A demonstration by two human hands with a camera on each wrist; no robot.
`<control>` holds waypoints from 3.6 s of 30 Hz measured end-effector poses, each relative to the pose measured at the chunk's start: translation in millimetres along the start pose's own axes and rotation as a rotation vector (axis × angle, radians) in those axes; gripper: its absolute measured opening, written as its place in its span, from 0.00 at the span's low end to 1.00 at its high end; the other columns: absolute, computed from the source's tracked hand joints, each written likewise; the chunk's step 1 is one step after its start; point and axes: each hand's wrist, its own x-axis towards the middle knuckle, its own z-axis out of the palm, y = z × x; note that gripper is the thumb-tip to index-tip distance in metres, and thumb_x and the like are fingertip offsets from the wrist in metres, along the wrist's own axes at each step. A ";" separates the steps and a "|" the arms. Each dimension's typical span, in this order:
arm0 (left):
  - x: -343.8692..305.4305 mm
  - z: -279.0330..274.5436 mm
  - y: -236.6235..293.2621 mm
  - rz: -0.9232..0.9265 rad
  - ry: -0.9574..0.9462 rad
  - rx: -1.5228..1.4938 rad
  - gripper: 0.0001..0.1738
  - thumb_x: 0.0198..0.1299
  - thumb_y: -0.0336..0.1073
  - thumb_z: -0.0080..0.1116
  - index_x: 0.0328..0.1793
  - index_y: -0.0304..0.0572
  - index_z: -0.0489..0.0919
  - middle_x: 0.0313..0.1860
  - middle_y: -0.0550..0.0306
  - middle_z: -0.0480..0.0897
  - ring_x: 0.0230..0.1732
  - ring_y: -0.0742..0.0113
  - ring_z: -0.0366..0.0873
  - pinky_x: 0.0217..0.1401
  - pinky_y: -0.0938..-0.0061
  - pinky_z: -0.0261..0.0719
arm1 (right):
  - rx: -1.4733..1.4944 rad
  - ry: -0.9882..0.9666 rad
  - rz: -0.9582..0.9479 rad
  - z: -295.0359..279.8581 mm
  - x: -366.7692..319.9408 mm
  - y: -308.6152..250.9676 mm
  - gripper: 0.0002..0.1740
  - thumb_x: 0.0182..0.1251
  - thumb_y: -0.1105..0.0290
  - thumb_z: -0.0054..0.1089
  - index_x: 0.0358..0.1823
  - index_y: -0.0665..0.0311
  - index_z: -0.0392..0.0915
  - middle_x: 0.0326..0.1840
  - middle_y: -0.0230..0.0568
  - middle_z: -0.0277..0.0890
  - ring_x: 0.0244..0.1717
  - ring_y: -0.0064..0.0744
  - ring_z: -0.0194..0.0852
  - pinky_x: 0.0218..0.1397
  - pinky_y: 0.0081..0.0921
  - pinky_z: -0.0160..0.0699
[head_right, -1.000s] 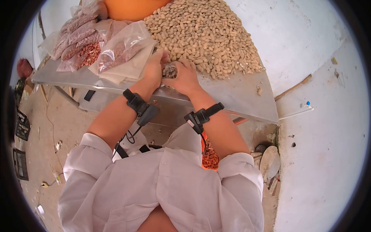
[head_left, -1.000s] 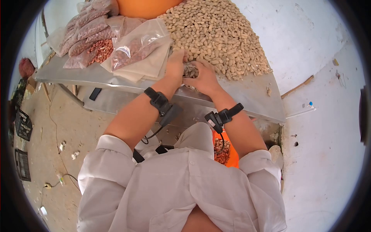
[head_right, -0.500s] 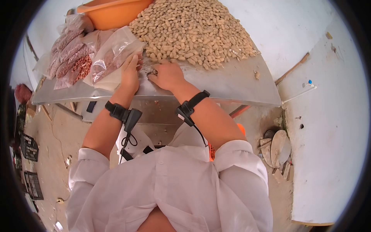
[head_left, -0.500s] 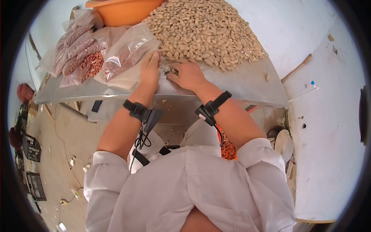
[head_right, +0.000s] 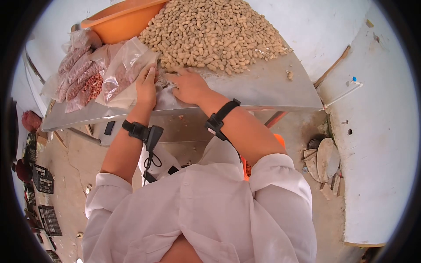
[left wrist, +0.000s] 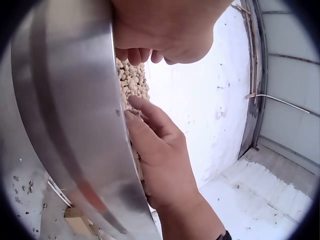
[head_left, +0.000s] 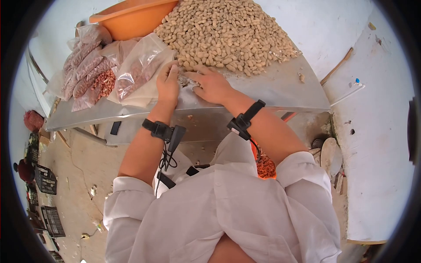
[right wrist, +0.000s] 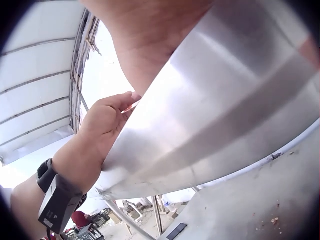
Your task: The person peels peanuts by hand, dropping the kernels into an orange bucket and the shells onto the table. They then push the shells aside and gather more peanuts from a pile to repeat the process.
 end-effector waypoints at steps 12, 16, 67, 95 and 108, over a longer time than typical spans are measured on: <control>-0.1 -3.0 -3.4 0.037 -0.029 0.054 0.17 0.65 0.38 0.47 0.54 0.36 0.74 0.42 0.61 0.76 0.40 0.76 0.70 0.44 0.81 0.68 | -0.076 -0.144 0.061 5.3 4.5 4.7 0.09 0.53 0.65 0.54 0.32 0.61 0.78 0.37 0.41 0.73 0.43 0.45 0.69 0.49 0.37 0.69; -2.3 -1.9 -1.1 0.012 -0.022 0.046 0.16 0.65 0.38 0.47 0.54 0.37 0.75 0.43 0.61 0.76 0.41 0.75 0.71 0.43 0.81 0.68 | -0.076 -0.082 0.093 -6.6 -13.1 20.5 0.08 0.52 0.66 0.54 0.30 0.61 0.77 0.34 0.43 0.73 0.41 0.46 0.69 0.48 0.38 0.69; 1.5 -5.8 -5.2 0.033 -0.011 0.122 0.17 0.65 0.40 0.46 0.54 0.37 0.75 0.43 0.61 0.76 0.41 0.75 0.71 0.44 0.81 0.67 | -0.519 0.035 0.700 -238.9 -161.7 192.0 0.21 0.47 0.67 0.60 0.47 0.61 0.77 0.43 0.48 0.75 0.48 0.47 0.73 0.52 0.34 0.72; -6.7 -10.7 1.5 -0.047 -0.067 0.040 0.18 0.66 0.40 0.44 0.56 0.39 0.74 0.45 0.63 0.75 0.47 0.76 0.69 0.48 0.80 0.63 | -0.410 -0.551 0.562 -188.2 -46.3 277.5 0.17 0.49 0.77 0.56 0.43 0.57 0.79 0.49 0.48 0.73 0.47 0.46 0.72 0.50 0.35 0.71; -7.7 -13.0 2.5 -0.066 -0.085 -0.001 0.18 0.67 0.39 0.43 0.58 0.39 0.72 0.46 0.64 0.75 0.48 0.77 0.69 0.49 0.81 0.63 | -0.334 -0.568 0.527 -183.2 -55.0 272.5 0.23 0.48 0.75 0.58 0.51 0.56 0.75 0.49 0.44 0.75 0.47 0.40 0.73 0.53 0.30 0.71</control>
